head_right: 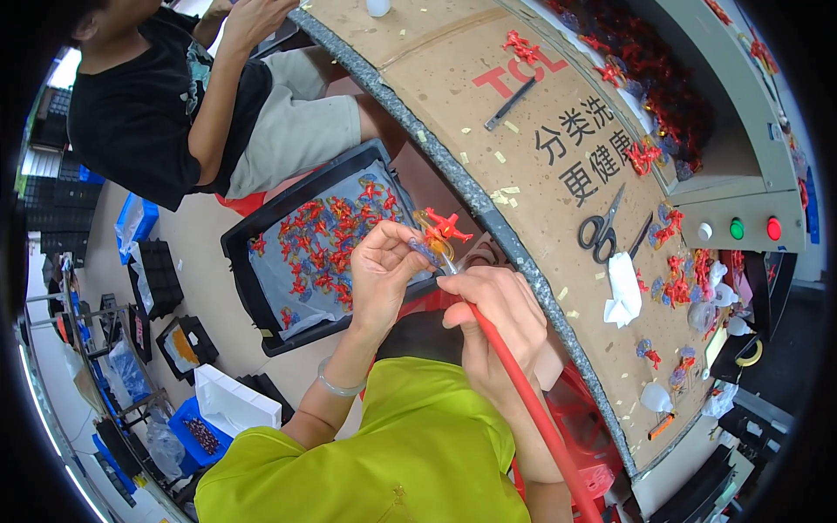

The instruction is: The person assembles small red and gold plastic toy parts by hand, applying glue from a bottle to join the components.

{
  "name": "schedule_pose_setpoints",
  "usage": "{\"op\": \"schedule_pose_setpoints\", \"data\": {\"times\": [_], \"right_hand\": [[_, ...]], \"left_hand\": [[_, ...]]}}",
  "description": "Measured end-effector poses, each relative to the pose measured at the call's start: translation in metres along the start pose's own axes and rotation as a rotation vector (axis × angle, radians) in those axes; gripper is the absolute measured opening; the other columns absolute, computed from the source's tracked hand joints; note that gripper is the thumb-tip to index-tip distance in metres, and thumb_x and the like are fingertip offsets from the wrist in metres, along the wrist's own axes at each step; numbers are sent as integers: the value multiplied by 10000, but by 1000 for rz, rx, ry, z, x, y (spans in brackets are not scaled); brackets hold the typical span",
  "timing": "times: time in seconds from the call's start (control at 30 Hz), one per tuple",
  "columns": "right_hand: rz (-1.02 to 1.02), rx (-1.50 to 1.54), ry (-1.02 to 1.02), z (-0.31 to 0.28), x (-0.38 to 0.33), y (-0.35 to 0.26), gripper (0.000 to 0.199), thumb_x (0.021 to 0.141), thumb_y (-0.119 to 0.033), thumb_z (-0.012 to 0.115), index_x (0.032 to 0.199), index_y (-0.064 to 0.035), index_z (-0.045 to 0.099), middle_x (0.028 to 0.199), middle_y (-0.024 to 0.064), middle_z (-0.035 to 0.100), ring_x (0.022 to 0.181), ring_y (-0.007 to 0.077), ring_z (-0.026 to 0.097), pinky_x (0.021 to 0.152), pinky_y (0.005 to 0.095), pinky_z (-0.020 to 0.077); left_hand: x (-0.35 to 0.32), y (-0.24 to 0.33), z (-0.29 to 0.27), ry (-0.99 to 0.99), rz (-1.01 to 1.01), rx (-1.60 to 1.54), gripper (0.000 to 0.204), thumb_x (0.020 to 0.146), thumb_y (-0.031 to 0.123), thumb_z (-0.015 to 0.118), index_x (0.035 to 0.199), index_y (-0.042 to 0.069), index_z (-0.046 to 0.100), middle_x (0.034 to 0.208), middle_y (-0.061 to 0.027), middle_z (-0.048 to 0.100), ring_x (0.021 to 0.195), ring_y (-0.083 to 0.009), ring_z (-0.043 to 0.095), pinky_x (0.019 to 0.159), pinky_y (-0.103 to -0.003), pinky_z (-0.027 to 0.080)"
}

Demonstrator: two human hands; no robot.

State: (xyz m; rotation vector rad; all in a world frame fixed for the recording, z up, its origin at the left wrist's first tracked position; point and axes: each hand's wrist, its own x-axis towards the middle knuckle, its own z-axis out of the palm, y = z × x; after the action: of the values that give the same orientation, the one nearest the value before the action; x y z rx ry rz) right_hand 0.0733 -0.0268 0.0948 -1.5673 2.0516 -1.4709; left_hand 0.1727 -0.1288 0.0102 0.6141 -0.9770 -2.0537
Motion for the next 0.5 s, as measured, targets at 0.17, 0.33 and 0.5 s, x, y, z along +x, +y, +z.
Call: {"op": "schedule_pose_setpoints", "data": {"times": [0.17, 0.33, 0.5], "right_hand": [[53, 19, 25, -15, -2, -1, 156, 803, -134, 624, 867, 8, 627, 784, 136, 595, 716, 289, 596, 663, 344, 454], [60, 48, 54, -31, -9, 5, 148, 807, -135, 621, 861, 2, 624, 780, 132, 596, 733, 292, 592, 661, 337, 443], [69, 10, 124, -51, -22, 12, 155, 829, -162, 600, 831, -8, 616, 758, 108, 597, 734, 273, 588, 670, 331, 423]], "left_hand": [[0, -4, 8, -61, 4, 139, 190, 795, -114, 616, 916, -8, 514, 908, -86, 603, 813, -146, 630, 706, -264, 541], [-3, -7, 26, -108, 18, 203, 189, 798, -127, 601, 927, -21, 514, 891, -93, 612, 814, -143, 634, 710, -257, 539], [-8, -10, 50, -171, -60, 191, 175, 804, -154, 556, 925, -34, 514, 869, -97, 625, 792, -140, 640, 711, -246, 536]]}}
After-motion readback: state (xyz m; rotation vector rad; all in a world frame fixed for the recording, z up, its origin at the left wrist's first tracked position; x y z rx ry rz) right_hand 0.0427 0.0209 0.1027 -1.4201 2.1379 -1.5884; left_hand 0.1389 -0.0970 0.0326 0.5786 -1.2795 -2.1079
